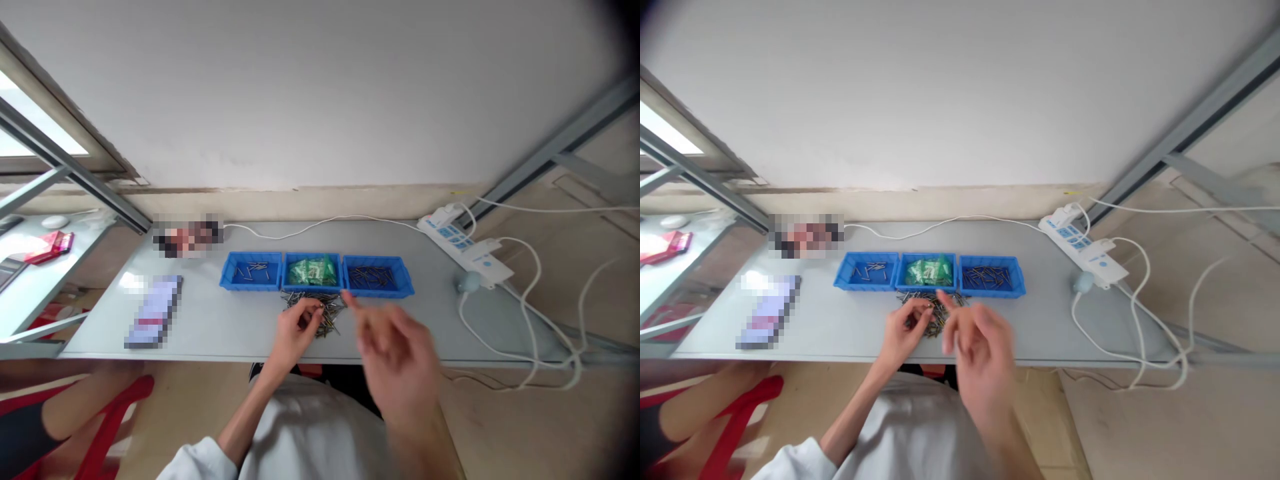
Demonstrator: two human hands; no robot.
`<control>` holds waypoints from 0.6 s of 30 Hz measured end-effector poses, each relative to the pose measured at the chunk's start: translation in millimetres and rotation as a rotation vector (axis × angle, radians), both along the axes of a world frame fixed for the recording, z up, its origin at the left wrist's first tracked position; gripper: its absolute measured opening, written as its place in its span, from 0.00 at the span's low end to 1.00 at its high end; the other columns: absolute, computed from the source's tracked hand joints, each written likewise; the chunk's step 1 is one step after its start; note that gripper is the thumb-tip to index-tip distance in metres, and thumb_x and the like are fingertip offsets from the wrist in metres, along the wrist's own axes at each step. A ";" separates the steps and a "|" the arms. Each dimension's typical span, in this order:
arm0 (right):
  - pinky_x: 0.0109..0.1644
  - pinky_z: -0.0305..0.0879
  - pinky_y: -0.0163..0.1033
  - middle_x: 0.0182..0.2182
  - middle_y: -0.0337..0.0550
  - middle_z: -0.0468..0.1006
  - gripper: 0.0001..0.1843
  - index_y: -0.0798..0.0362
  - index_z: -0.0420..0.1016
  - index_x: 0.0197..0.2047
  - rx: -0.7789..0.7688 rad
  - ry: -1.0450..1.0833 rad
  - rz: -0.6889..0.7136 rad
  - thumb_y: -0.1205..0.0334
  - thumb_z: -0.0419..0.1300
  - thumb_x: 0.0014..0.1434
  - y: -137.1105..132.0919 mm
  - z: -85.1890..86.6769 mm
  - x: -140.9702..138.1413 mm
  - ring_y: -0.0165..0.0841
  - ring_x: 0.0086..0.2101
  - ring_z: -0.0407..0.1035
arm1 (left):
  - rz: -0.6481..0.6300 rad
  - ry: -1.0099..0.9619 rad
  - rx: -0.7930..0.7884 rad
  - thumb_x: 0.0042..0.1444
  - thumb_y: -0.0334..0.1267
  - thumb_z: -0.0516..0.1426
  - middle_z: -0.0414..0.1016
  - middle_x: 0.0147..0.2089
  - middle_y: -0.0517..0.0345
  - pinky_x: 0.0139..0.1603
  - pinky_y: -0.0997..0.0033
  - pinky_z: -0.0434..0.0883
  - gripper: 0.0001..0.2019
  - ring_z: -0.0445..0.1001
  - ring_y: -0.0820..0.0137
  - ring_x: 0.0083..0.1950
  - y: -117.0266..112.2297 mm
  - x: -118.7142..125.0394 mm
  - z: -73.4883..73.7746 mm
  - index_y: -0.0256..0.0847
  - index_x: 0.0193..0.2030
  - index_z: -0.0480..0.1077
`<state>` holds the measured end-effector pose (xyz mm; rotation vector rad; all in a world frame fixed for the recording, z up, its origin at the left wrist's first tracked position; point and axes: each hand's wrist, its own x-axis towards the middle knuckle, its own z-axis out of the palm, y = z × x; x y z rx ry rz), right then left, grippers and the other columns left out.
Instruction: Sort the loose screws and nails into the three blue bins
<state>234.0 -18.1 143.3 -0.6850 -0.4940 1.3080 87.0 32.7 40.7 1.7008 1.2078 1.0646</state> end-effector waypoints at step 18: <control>0.71 0.63 0.65 0.16 0.28 0.51 0.27 0.46 0.54 0.19 -0.111 0.149 0.121 0.50 0.64 0.62 28.7 -37.2 -16.4 0.29 0.20 0.55 | 0.088 -0.041 0.054 0.70 0.38 0.56 0.77 0.32 0.61 0.32 0.76 0.66 0.07 0.66 0.75 0.27 -0.1 -1.9 -0.3 0.41 0.44 0.76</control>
